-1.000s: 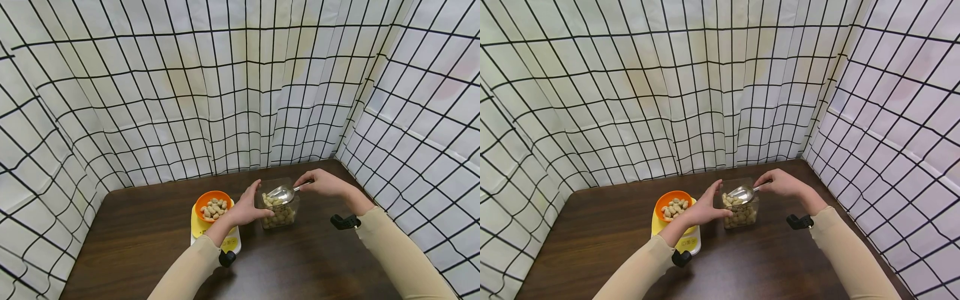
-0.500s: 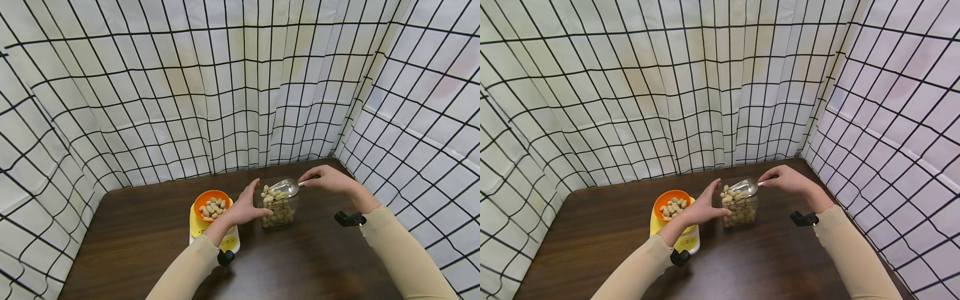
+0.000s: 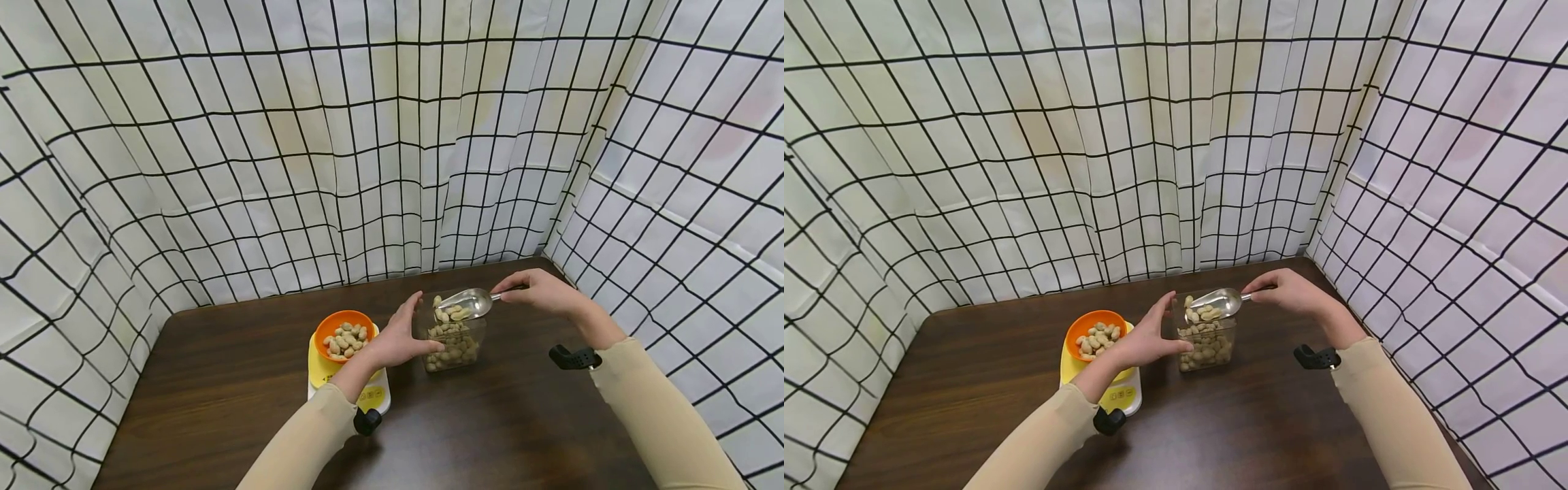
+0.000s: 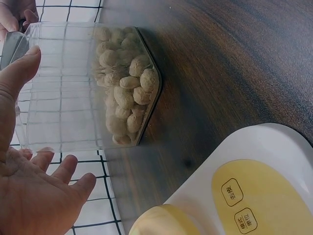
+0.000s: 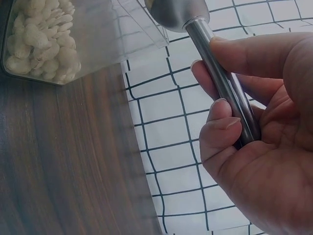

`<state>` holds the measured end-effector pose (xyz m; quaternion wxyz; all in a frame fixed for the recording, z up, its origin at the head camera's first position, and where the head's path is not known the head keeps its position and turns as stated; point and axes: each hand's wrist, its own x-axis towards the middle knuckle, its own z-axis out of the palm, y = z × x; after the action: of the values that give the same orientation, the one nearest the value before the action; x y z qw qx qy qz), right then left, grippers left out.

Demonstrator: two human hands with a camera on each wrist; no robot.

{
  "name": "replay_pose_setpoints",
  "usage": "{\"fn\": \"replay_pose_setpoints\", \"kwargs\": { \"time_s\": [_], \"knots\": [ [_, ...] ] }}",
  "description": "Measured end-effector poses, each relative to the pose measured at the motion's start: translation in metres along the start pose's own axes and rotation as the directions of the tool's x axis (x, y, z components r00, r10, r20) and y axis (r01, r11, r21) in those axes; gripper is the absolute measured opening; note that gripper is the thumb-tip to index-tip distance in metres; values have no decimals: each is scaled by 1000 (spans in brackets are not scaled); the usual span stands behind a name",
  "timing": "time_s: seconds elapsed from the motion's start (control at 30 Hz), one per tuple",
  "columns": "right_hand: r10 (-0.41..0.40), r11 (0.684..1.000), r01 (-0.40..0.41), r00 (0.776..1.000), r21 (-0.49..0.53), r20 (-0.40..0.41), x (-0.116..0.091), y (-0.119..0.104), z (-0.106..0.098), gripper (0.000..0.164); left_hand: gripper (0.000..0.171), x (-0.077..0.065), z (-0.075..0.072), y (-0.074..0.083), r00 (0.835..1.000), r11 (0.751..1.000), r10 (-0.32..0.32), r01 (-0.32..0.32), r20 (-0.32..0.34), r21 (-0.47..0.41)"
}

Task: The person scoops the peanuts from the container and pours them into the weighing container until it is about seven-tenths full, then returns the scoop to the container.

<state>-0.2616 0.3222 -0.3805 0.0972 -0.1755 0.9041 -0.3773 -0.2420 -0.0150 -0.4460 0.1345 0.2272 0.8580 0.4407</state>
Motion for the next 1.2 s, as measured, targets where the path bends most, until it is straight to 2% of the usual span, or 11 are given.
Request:
{"fn": "replay_pose_setpoints", "kwargs": {
  "time_s": [0.33, 0.47, 0.63, 0.8, 1.0, 1.1, 1.2],
  "knots": [
    [7, 1000, -7, 1000, 26, -24, -3, -5, -1, 25, 121, -5, -4, 2, 1000, 1000, -25, 25, 6, 13],
    [2, 1000, -2, 999, 21, -38, -3, -9, -1, 26, 122, -13, -12, 5, 1000, 1000, -1, 1, -18, 10],
    [-11, 1000, 11, 998, 0, -56, -2, -14, 0, 27, 116, -33, -35, 9, 997, 999, 48, -47, -58, 23],
    [-43, 999, 41, 997, -26, -65, 2, -25, 5, 27, 112, -59, -68, 4, 990, 995, 77, -68, -121, 73],
    [-62, 998, 60, 997, -35, -55, 14, -40, 15, 25, 110, -88, -103, -16, 984, 992, 38, -16, -176, 124],
    [-77, 997, 76, 996, -18, -35, 22, -51, 22, 25, 111, -97, -113, -29, 981, 992, 7, 18, -192, 127],
    [-80, 997, 80, 997, 0, -13, 30, -62, 30, 24, 113, -102, -118, -43, 981, 991, -16, 42, -195, 126]
  ]
}}
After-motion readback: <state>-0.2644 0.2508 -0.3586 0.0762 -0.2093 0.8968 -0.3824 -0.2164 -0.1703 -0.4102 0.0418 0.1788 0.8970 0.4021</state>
